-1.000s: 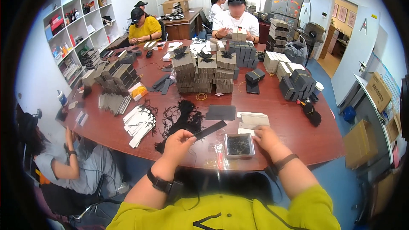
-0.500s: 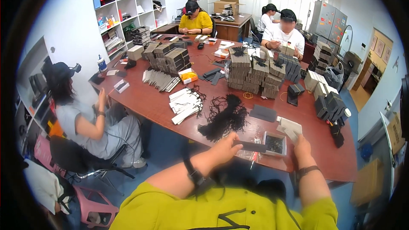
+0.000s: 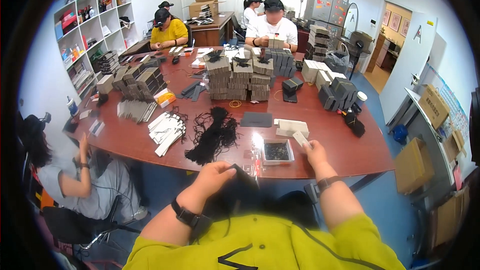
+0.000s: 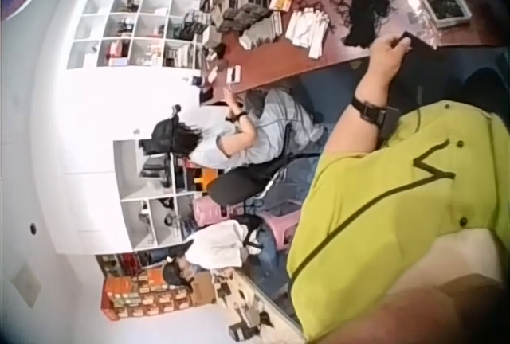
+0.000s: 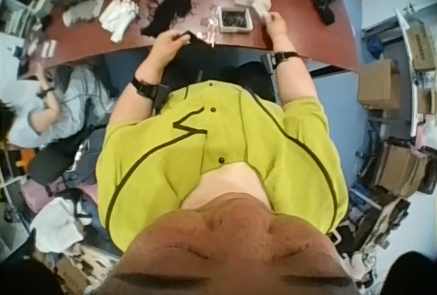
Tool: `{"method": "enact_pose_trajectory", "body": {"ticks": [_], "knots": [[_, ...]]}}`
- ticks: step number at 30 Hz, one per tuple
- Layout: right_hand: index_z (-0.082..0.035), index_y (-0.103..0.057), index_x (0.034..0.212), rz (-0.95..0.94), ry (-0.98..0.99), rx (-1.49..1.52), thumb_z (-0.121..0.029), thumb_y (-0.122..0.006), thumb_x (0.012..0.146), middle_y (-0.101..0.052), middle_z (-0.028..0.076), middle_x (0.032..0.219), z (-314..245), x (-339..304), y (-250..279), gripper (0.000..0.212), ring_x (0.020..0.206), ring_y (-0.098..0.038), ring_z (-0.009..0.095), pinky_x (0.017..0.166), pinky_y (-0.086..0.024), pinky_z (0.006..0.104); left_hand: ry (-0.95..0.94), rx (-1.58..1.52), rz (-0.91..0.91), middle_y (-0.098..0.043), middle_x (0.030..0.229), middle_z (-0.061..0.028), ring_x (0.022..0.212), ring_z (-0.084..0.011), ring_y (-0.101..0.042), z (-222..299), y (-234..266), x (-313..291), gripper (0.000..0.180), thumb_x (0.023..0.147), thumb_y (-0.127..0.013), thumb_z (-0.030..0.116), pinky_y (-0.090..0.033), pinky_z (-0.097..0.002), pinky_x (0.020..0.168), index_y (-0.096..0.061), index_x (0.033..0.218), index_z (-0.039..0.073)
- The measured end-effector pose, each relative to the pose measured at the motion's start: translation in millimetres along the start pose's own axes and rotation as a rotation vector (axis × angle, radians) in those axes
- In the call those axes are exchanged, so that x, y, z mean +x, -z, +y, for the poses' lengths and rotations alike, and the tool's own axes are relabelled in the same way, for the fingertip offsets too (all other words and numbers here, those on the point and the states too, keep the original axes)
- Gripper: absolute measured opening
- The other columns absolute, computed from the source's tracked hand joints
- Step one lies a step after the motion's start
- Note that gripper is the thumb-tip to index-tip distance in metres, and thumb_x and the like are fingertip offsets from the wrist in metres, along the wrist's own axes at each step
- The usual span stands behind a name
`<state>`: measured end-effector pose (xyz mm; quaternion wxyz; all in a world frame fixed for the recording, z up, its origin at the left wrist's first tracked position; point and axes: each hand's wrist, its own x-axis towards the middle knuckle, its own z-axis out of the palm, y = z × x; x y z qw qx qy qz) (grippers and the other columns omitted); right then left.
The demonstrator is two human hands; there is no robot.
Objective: Tying black strings to paper tags at a communal assembly table.
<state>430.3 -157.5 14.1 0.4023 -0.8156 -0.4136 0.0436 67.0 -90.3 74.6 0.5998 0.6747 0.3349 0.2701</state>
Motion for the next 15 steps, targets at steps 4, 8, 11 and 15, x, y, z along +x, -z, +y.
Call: {"method": "enact_pose_trajectory", "body": {"ticks": [4, 8, 11, 15], "knots": [[-0.004, -0.058, 0.089, -0.139, -0.096, 0.157, -0.019, -0.062, 0.084, -0.066, 0.01, 0.083, 20.4, 0.5, 4.9, 0.017, 0.074, -0.06, 0.014, 0.067, -0.047, 0.0282, 0.006, 0.165, -0.095, -0.059, 0.073, -0.0004, 0.067, -0.0082, -0.052, 1.0, -16.8, 2.8, 0.015, 0.086, -0.06, 0.015, -0.043, -0.0239, 0.064, -0.064, 0.087, 0.001], [-0.008, -0.053, 0.093, -0.289, -0.115, 0.895, -0.014, -0.053, 0.091, -0.065, 0.006, 0.096, -8.0, -32.6, 14.5, 0.006, 0.079, -0.057, 0.009, 0.066, -0.045, 0.0235, -0.117, 0.504, -0.202, -0.063, 0.075, -0.0096, 0.069, -0.0173, -0.058, -37.0, -26.7, 16.7, 0.02, 0.082, -0.064, 0.021, -0.046, -0.0297, 0.064, -0.063, 0.089, 0.002], [-0.007, -0.054, 0.09, -0.367, -0.039, 0.843, -0.011, -0.055, 0.088, -0.057, 0.0, 0.087, -27.6, -78.4, 7.2, 0.005, 0.075, -0.052, 0.008, 0.07, -0.042, 0.0212, -0.143, 0.602, -0.235, -0.064, 0.079, -0.0137, 0.072, -0.0251, -0.06, -61.3, -41.0, 25.8, 0.02, 0.081, -0.064, 0.022, -0.047, -0.0331, 0.066, -0.064, 0.087, 0.004], [-0.005, -0.058, 0.087, -0.626, -0.011, 0.609, -0.012, -0.061, 0.085, -0.051, -0.003, 0.076, -14.1, -115.8, -14.3, 0.008, 0.068, -0.047, 0.006, 0.064, -0.041, 0.0211, -0.131, 0.68, -0.259, -0.063, 0.081, -0.0156, 0.076, -0.0304, -0.06, -70.3, -52.0, 33.6, 0.02, 0.081, -0.063, 0.023, -0.048, -0.0358, 0.068, -0.064, 0.086, 0.004]]}}
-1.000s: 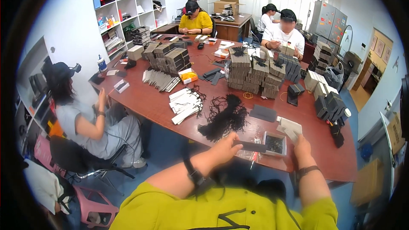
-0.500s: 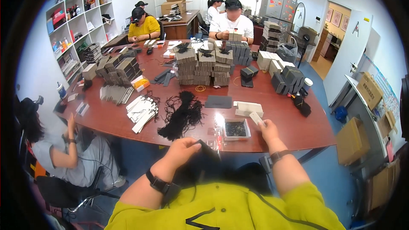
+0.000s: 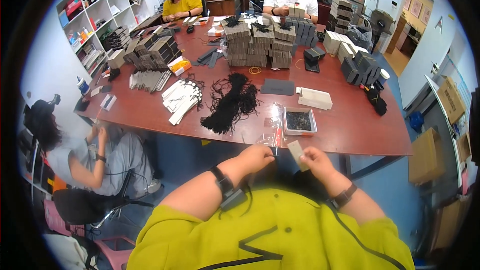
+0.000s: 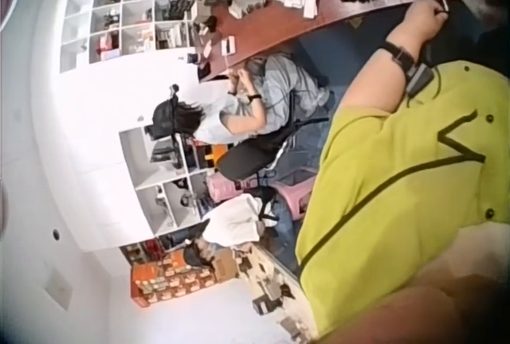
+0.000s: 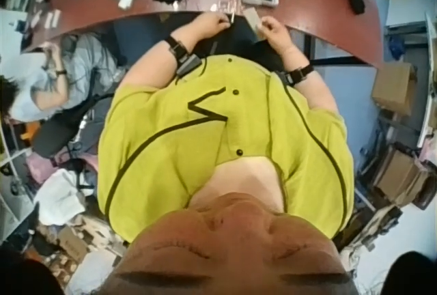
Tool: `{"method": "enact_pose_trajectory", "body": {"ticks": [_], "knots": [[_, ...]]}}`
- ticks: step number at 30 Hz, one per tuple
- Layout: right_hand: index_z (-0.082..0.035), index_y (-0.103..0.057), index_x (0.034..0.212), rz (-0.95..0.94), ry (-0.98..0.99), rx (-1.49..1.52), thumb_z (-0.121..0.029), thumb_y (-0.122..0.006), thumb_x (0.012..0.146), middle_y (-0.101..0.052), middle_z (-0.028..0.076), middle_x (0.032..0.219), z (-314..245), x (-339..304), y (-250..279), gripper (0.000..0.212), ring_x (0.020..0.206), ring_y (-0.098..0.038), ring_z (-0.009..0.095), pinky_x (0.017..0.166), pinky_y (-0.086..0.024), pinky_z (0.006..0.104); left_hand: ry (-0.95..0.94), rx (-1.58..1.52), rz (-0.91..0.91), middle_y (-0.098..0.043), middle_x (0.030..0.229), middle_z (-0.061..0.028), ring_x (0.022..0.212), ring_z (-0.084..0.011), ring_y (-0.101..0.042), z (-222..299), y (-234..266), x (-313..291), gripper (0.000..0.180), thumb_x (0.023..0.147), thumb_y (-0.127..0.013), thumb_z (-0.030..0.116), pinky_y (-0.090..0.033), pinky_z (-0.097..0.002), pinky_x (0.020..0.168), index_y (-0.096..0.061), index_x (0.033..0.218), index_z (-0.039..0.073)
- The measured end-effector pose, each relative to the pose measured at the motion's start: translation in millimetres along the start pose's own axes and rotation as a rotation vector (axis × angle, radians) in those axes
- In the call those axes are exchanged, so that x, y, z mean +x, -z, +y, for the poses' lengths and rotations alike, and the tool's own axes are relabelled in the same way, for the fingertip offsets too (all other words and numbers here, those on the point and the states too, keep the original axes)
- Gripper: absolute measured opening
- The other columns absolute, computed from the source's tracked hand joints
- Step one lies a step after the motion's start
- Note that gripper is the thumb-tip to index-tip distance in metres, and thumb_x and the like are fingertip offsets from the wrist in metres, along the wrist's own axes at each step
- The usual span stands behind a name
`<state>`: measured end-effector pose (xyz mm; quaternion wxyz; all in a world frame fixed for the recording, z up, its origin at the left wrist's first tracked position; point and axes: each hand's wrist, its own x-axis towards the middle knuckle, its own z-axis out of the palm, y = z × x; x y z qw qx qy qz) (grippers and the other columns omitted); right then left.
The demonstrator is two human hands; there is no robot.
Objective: Tying black strings to paper tags at a communal assembly table.
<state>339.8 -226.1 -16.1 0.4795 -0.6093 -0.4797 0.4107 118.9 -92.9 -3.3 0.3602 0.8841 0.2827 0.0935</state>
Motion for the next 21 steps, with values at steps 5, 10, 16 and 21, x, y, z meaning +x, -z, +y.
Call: {"method": "enact_pose_trajectory", "body": {"ticks": [5, 10, 16, 21], "knots": [[-0.006, -0.058, 0.089, -0.351, -0.193, 0.0, -0.013, -0.061, 0.085, -0.055, -0.004, 0.075, 1.8, -3.2, -9.4, 0.009, 0.068, -0.049, 0.005, 0.063, -0.042, 0.0218, -0.044, 0.032, 0.022, -0.063, 0.083, -0.0165, 0.078, -0.0334, -0.06, 1.4, -7.2, 1.0, 0.019, 0.081, -0.061, 0.021, -0.048, -0.0385, 0.07, -0.064, 0.088, 0.004], [-0.003, -0.059, 0.083, -0.444, -0.212, -0.282, -0.018, -0.059, 0.087, -0.062, 0.003, 0.071, -14.5, 0.7, -27.2, 0.016, 0.064, -0.056, 0.009, 0.062, -0.045, 0.0236, -0.059, 0.002, 0.16, -0.063, 0.085, -0.0182, 0.081, -0.0363, -0.059, -3.0, -15.3, 1.5, 0.019, 0.082, -0.058, 0.019, -0.047, -0.0413, 0.074, -0.063, 0.091, 0.003], [-0.003, -0.059, 0.083, -0.414, -0.223, -0.319, -0.019, -0.059, 0.086, -0.063, 0.004, 0.072, -17.8, 22.6, -44.6, 0.016, 0.065, -0.059, 0.011, 0.061, -0.047, 0.025, -0.045, -0.03, 0.304, -0.063, 0.081, -0.016, 0.074, -0.0312, -0.06, -8.3, -3.3, -3.7, 0.018, 0.088, -0.052, 0.017, -0.047, -0.0368, 0.069, -0.062, 0.092, 0.002], [-0.002, -0.059, 0.083, -0.454, -0.2, -0.172, -0.015, -0.058, 0.086, -0.063, 0.004, 0.073, 3.7, 26.9, -50.2, 0.014, 0.066, -0.059, 0.012, 0.063, -0.047, 0.0253, 0.386, -0.672, -0.047, -0.044, 0.069, 0.0033, 0.057, -0.0063, -0.037, 11.3, 17.0, -12.5, 0.018, 0.095, -0.043, 0.019, -0.033, -0.0205, 0.049, -0.056, 0.099, 0.006]]}}
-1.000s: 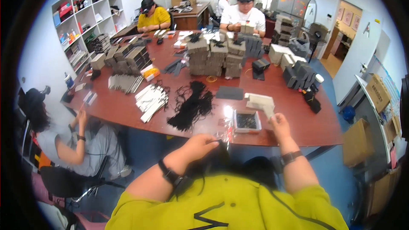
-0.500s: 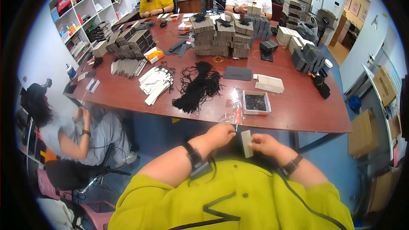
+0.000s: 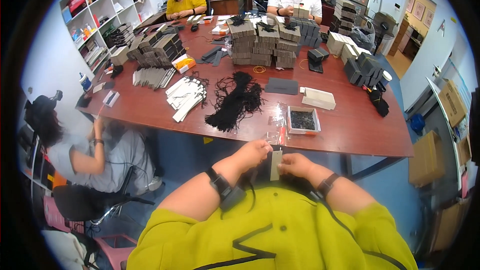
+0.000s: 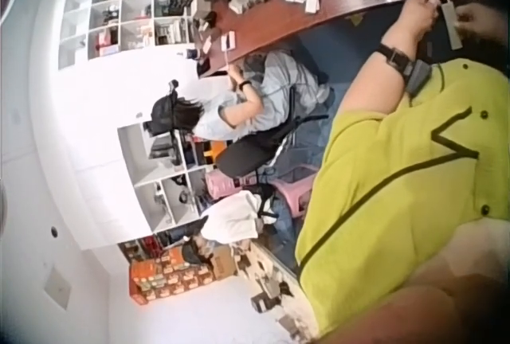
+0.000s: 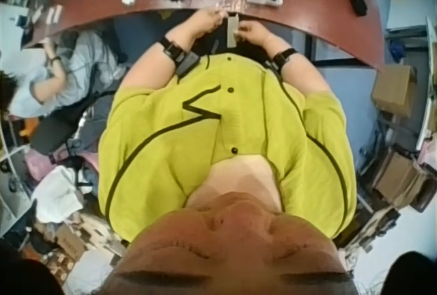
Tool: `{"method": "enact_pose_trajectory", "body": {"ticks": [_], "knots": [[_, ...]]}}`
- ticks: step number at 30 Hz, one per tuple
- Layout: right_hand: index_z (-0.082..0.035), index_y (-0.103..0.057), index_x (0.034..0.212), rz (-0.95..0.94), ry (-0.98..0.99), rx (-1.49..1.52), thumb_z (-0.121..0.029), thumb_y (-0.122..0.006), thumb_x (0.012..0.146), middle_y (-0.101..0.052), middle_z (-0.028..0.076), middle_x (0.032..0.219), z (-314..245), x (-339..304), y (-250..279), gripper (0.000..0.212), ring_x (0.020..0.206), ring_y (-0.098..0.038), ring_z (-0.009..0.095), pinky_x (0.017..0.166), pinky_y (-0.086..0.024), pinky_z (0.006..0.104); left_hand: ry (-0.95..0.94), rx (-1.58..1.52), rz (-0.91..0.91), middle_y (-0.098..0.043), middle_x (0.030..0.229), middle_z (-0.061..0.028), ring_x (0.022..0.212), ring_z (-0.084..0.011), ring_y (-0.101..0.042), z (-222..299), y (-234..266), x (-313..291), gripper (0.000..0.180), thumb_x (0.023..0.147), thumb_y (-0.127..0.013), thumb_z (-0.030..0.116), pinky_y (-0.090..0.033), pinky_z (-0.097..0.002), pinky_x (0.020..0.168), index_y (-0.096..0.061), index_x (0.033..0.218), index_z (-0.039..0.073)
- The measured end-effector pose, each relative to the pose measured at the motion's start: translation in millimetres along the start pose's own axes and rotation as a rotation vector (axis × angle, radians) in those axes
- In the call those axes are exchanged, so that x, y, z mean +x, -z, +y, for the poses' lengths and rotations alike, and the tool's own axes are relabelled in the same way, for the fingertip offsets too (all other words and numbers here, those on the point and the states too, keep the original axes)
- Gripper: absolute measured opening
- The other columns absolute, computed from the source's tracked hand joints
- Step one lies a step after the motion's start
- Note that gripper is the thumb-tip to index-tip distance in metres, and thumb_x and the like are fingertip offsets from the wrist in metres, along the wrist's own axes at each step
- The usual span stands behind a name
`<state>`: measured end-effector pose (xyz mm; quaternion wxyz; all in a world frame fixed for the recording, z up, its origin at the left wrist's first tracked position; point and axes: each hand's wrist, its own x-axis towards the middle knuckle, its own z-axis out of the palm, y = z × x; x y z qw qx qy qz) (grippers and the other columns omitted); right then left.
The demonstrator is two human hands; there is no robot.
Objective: Tying black strings to paper tags at a communal assembly table.
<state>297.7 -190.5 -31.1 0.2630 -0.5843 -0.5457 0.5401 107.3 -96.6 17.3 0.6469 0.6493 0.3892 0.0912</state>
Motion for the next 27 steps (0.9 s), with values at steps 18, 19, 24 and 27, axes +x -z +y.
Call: {"method": "enact_pose_trajectory", "body": {"ticks": [18, 19, 24, 27], "knots": [[-0.003, -0.063, 0.088, 0.15, -0.231, -0.31, -0.037, -0.051, 0.09, -0.066, 0.008, 0.074, -10.1, 3.4, 9.7, 0.036, 0.064, -0.062, 0.017, 0.062, -0.049, 0.0299, -0.15, 0.081, -0.005, -0.054, 0.07, 0.0015, 0.062, -0.0066, -0.048, -27.0, -4.9, 9.0, 0.011, 0.086, -0.058, 0.011, -0.039, -0.021, 0.057, -0.057, 0.093, 0.003], [-0.003, -0.064, 0.085, 0.118, -0.246, -0.295, -0.043, -0.045, 0.091, -0.067, 0.01, 0.075, -8.6, 2.0, 10.6, 0.045, 0.065, -0.063, 0.019, 0.063, -0.049, 0.032, -0.144, 0.068, -0.007, -0.054, 0.07, 0.0009, 0.063, -0.0072, -0.048, -26.7, -1.3, 7.0, 0.011, 0.087, -0.057, 0.011, -0.04, -0.0211, 0.058, -0.057, 0.093, 0.002], [-0.002, -0.066, 0.083, -0.036, -0.31, -0.19, -0.04, -0.051, 0.089, -0.067, 0.01, 0.076, -39.1, -15.5, 36.3, 0.041, 0.065, -0.063, 0.018, 0.062, -0.049, 0.0298, -0.229, 0.192, 0.11, -0.054, 0.072, -0.0007, 0.068, -0.0103, -0.05, -30.2, 15.6, 0.9, 0.015, 0.087, -0.057, 0.014, -0.043, -0.0251, 0.064, -0.056, 0.097, 0.002], [-0.006, -0.068, 0.084, 0.313, 0.047, -0.249, -0.031, -0.064, 0.081, -0.066, 0.008, 0.075, -50.6, -13.7, 70.1, 0.025, 0.07, -0.063, 0.019, 0.067, -0.05, 0.031, -0.17, 0.574, 0.014, -0.056, 0.078, -0.0056, 0.075, -0.0167, -0.055, 16.6, 15.6, -23.8, 0.024, 0.082, -0.062, 0.013, -0.045, -0.0279, 0.069, -0.055, 0.103, 0.003]]}}
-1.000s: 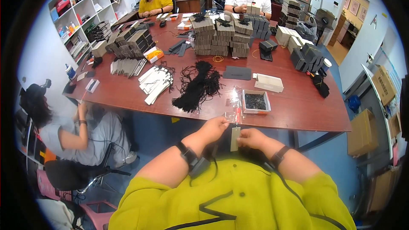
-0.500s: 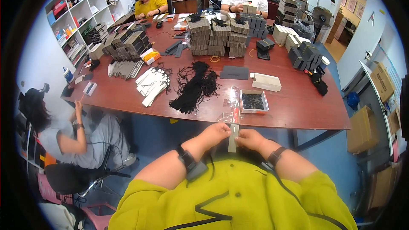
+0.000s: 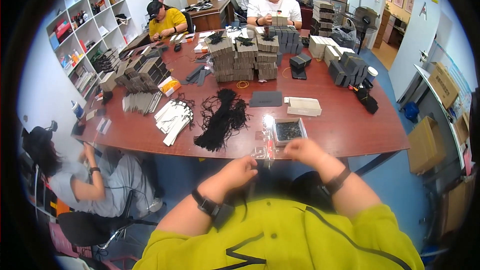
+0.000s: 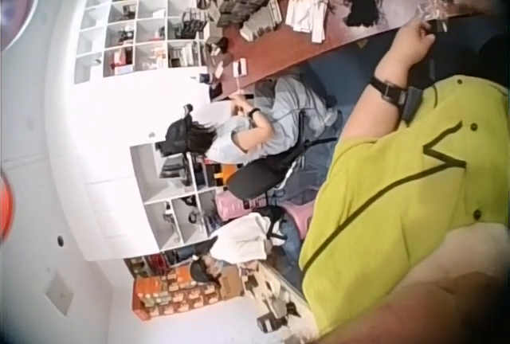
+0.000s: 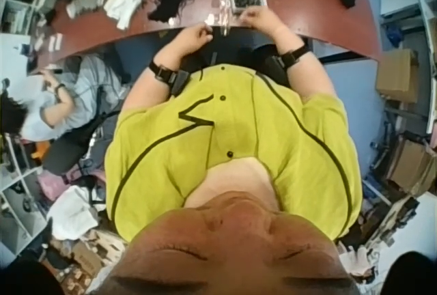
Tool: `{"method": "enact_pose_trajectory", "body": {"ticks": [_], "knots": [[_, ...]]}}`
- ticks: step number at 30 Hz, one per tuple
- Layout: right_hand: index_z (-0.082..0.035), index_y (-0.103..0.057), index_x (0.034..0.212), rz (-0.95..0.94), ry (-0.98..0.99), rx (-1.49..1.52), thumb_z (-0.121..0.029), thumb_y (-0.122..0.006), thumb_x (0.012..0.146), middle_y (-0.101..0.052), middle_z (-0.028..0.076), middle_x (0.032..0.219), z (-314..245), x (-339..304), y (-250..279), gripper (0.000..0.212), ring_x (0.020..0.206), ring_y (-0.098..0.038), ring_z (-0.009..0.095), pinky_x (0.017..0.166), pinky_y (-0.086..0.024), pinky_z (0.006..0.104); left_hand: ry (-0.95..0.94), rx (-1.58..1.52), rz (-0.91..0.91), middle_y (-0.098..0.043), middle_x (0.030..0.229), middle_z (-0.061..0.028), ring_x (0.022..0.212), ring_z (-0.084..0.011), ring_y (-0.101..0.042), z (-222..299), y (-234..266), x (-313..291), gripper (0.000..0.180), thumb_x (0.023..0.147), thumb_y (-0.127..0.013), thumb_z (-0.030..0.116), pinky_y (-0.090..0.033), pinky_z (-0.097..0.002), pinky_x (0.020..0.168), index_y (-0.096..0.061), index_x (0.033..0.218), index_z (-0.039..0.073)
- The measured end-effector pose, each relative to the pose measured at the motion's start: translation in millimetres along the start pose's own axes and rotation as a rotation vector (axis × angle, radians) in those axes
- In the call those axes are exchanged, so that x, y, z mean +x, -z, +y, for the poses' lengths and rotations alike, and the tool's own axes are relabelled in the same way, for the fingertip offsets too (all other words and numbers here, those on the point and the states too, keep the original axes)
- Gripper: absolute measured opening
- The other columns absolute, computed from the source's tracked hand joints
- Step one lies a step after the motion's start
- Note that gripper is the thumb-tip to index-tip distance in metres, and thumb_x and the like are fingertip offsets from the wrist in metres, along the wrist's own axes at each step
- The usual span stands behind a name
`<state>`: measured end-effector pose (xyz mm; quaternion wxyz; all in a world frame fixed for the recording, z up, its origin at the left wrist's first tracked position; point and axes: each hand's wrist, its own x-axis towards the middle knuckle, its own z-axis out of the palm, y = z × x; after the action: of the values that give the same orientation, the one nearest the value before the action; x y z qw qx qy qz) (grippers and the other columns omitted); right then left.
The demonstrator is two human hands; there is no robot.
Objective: Tying black strings to paper tags at a communal assembly table.
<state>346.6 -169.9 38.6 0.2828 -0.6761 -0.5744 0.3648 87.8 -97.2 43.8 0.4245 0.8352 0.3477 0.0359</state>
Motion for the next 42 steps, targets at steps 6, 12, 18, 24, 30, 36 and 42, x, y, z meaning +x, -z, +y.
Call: {"method": "enact_pose_trajectory", "body": {"ticks": [6, 12, 18, 24, 30, 36, 42], "knots": [[-0.013, -0.071, 0.085, 0.3, 0.057, -0.704, -0.026, -0.068, 0.073, -0.066, 0.008, 0.086, 11.1, 55.4, 24.3, 0.018, 0.093, -0.058, 0.025, 0.084, -0.046, 0.0359, -0.196, 0.477, 0.004, -0.055, 0.095, -0.0164, 0.089, -0.0305, -0.058, 18.0, -5.1, -2.3, 0.033, 0.075, -0.061, 0.003, -0.048, -0.0364, 0.076, -0.052, 0.106, 0.002], [-0.015, -0.072, 0.081, 0.274, -0.031, -0.761, -0.026, -0.065, 0.073, -0.067, 0.007, 0.087, 9.8, 60.9, 12.6, 0.015, 0.094, -0.058, 0.026, 0.085, -0.045, 0.0369, 0.109, 0.712, 0.092, -0.057, 0.092, -0.0191, 0.08, -0.0377, -0.06, 14.3, 12.0, -8.0, 0.013, 0.079, -0.053, 0.003, -0.049, -0.0404, 0.072, -0.057, 0.091, 0.001], [-0.013, -0.071, 0.081, 0.261, -0.03, -0.719, -0.024, -0.064, 0.074, -0.066, 0.01, 0.082, -2.3, 58.8, 9.8, 0.015, 0.081, -0.062, 0.028, 0.076, -0.049, 0.0379, -0.016, 0.707, -0.003, -0.059, 0.085, -0.0189, 0.078, -0.0375, -0.061, 29.1, 23.4, -5.9, 0.008, 0.081, -0.052, 0.005, -0.049, -0.0412, 0.068, -0.058, 0.087, 0.001], [-0.011, -0.071, 0.086, 0.541, 0.078, -0.405, -0.019, -0.064, 0.076, -0.067, 0.011, 0.085, 15.8, 51.1, 13.4, 0.014, 0.078, -0.064, 0.026, 0.073, -0.051, 0.0367, -0.281, 0.451, 0.351, -0.059, 0.067, -0.011, 0.068, -0.0259, -0.062, 27.2, 28.8, 13.0, 0.011, 0.087, -0.053, 0.012, -0.047, -0.0341, 0.057, -0.056, 0.085, 0.002], [-0.004, -0.069, 0.086, 0.546, -0.132, 0.459, -0.014, -0.069, 0.077, -0.063, 0.003, 0.075, -5.6, 36.9, 4.2, 0.013, 0.064, -0.056, 0.012, 0.052, -0.046, 0.0265, -0.058, -1.03, 0.034, -0.044, 0.06, 0.0057, 0.051, -0.0035, -0.036, 21.0, 18.3, 26.0, 0.014, 0.091, -0.054, 0.019, -0.028, -0.018, 0.045, -0.053, 0.085, 0.007], [-0.003, -0.067, 0.086, 0.573, -0.176, 0.694, -0.011, -0.069, 0.078, -0.061, 0.001, 0.073, -1.2, 39.9, 11.4, 0.011, 0.062, -0.053, 0.009, 0.054, -0.042, 0.0216, -0.06, -0.764, 0.279, -0.046, 0.066, 0.0061, 0.052, -0.0017, -0.037, 28.7, -6.3, 27.1, 0.011, 0.091, -0.053, 0.016, -0.027, -0.0183, 0.045, -0.055, 0.087, 0.006], [-0.001, -0.061, 0.092, 0.354, -0.156, 1.134, -0.005, -0.062, 0.083, -0.063, 0.005, 0.081, -10.1, 32.4, -1.4, 0.011, 0.07, -0.059, 0.012, 0.065, -0.051, 0.0229, -0.233, -0.796, 0.369, -0.049, 0.071, 0.007, 0.061, -0.0001, -0.04, 24.8, -11.7, 20.5, 0.007, 0.089, -0.057, 0.01, -0.033, -0.0149, 0.055, -0.055, 0.088, 0.003]]}}
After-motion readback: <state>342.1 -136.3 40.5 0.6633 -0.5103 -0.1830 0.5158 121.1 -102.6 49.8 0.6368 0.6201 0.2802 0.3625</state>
